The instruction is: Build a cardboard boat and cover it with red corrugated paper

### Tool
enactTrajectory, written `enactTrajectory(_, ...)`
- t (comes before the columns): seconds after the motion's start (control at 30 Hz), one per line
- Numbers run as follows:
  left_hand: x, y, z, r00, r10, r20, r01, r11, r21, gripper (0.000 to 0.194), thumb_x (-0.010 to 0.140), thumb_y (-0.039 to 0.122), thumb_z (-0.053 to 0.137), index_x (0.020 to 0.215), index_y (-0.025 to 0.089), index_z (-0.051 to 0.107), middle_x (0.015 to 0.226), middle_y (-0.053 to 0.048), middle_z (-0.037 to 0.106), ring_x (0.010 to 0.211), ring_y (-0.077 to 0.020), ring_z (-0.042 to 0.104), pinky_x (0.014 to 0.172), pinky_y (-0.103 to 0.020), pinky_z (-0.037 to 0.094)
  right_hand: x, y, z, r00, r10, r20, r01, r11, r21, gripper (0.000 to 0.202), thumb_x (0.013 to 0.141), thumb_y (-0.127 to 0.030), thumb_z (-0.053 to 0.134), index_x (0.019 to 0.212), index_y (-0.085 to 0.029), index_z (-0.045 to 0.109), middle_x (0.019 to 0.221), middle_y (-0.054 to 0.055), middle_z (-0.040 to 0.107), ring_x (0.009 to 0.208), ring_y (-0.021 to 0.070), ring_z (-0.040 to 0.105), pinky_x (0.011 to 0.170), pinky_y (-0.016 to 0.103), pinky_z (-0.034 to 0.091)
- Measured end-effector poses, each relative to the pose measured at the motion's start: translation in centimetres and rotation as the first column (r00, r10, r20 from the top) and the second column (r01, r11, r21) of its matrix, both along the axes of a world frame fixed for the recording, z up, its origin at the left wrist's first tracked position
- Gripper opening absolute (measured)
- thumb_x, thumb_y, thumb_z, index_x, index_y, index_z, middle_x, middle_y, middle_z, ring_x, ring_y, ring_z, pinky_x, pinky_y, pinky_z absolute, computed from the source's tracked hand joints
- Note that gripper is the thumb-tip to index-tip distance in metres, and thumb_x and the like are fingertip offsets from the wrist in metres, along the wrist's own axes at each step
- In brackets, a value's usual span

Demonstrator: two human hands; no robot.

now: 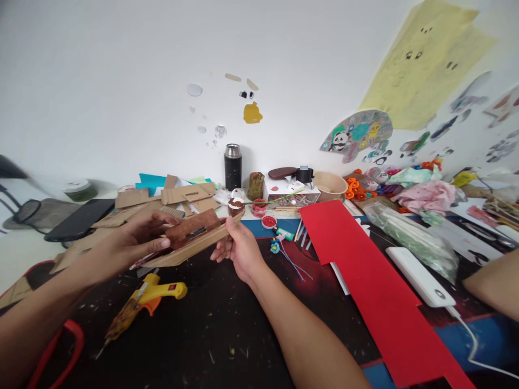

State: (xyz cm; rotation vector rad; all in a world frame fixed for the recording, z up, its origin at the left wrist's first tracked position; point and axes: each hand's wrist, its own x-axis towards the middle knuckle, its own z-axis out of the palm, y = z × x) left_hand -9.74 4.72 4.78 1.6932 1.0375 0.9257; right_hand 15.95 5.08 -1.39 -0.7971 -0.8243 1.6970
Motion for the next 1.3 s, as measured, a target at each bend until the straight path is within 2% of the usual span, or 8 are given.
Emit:
enactTrajectory(0.27,0.2,0.5,-1.8,0.997,0.031,0.067,-0.026,0.996,-0.080,0.052,0.086,0.065,0.089,0.116,0.027,0.069,0.119,-0.008,0.077,0.113,-0.0309,0.074,0.094,-0.040,0.063,-0.2,0.1,-0.1,0.999,-0.031,0.012,0.032,0.999,-0.044,0.077,0.067,-0.088,0.091,0.087,-0.022,0.059,0.060,-0.006,0.066,0.046,0.0151,0.070,0.041,0.020,0.048)
enactTrajectory(0.37,0.4,0.4,-2.0,0.998,0.030,0.055,-0.025,0.995,-0.095,0.055,0.085,0.067,0.088,0.117,0.027,0.068,0.121,-0.008,0.076,0.117,-0.0324,0.072,0.097,-0.043,0.063,-0.1,0.1,-0.2,0.999,-0.042,0.015,0.042,0.998,-0.051,0.074,0.069,-0.086,0.091,0.087,-0.022,0.059,0.060,-0.006,0.065,0.046,0.0149,0.070,0.041,0.020,0.048)
enactTrajectory(0.6,1.0,-0.1,-1.2,0.997,0.067,0.044,-0.061,0.991,-0.120,0.055,0.084,0.067,0.089,0.116,0.028,0.068,0.119,-0.008,0.076,0.116,-0.0323,0.073,0.099,-0.045,0.061,-0.1,0.2,-0.4,0.999,-0.043,0.017,0.044,0.997,-0.063,0.072,0.074,-0.085,0.089,0.084,-0.021,0.060,0.060,-0.006,0.064,0.047,0.0148,0.071,0.042,0.020,0.050)
enactTrajectory(0.77,1.4,-0.5,-0.5,0.996,0.029,0.089,-0.011,0.980,-0.198,0.055,0.086,0.066,0.088,0.118,0.029,0.064,0.129,-0.010,0.082,0.120,-0.0314,0.076,0.100,-0.043,0.061,0.0,0.3,-0.4,0.999,-0.043,0.003,0.043,0.997,-0.067,0.070,0.075,-0.084,0.089,0.089,-0.021,0.061,0.061,-0.006,0.065,0.047,0.0152,0.071,0.043,0.021,0.051)
enactTrajectory(0.97,1.7,-1.0,0.0,0.984,0.113,0.139,-0.075,0.965,-0.253,0.060,0.079,0.066,0.093,0.120,0.029,0.070,0.131,-0.011,0.084,0.132,-0.0362,0.074,0.110,-0.048,0.061,0.2,0.3,-0.2,1.000,-0.016,-0.025,0.015,0.999,-0.044,0.074,0.069,-0.085,0.093,0.091,-0.022,0.060,0.061,-0.006,0.066,0.050,0.0159,0.072,0.047,0.021,0.053)
enactTrajectory(1.13,1.4,-1.0,-0.5,0.956,0.208,0.205,-0.133,0.935,-0.328,0.059,0.080,0.067,0.093,0.121,0.028,0.078,0.127,-0.009,0.085,0.126,-0.0346,0.076,0.106,-0.045,0.063,0.5,0.4,-0.2,0.999,-0.010,-0.048,0.009,1.000,-0.029,0.068,0.078,-0.081,0.091,0.093,-0.022,0.059,0.064,-0.005,0.068,0.052,0.0164,0.074,0.048,0.021,0.054)
enactTrajectory(1.23,1.7,-1.1,-0.4,0.923,0.291,0.254,-0.177,0.903,-0.391,0.054,0.075,0.066,0.096,0.109,0.026,0.080,0.119,-0.008,0.084,0.113,-0.0318,0.079,0.094,-0.041,0.066,0.5,0.4,-0.2,0.999,0.005,-0.054,-0.006,1.000,-0.021,0.064,0.082,-0.078,0.089,0.093,-0.023,0.059,0.063,-0.005,0.068,0.052,0.0170,0.074,0.048,0.022,0.054)
enactTrajectory(1.3,2.1,-1.3,-0.1,0.905,0.324,0.277,-0.188,0.887,-0.422,0.051,0.072,0.063,0.099,0.098,0.025,0.078,0.112,-0.006,0.083,0.101,-0.0277,0.079,0.086,-0.038,0.067,0.5,0.3,-0.2,0.998,0.015,-0.058,-0.016,1.000,-0.013,0.066,0.079,-0.079,0.091,0.092,-0.022,0.060,0.063,-0.005,0.068,0.052,0.0176,0.075,0.047,0.022,0.055)
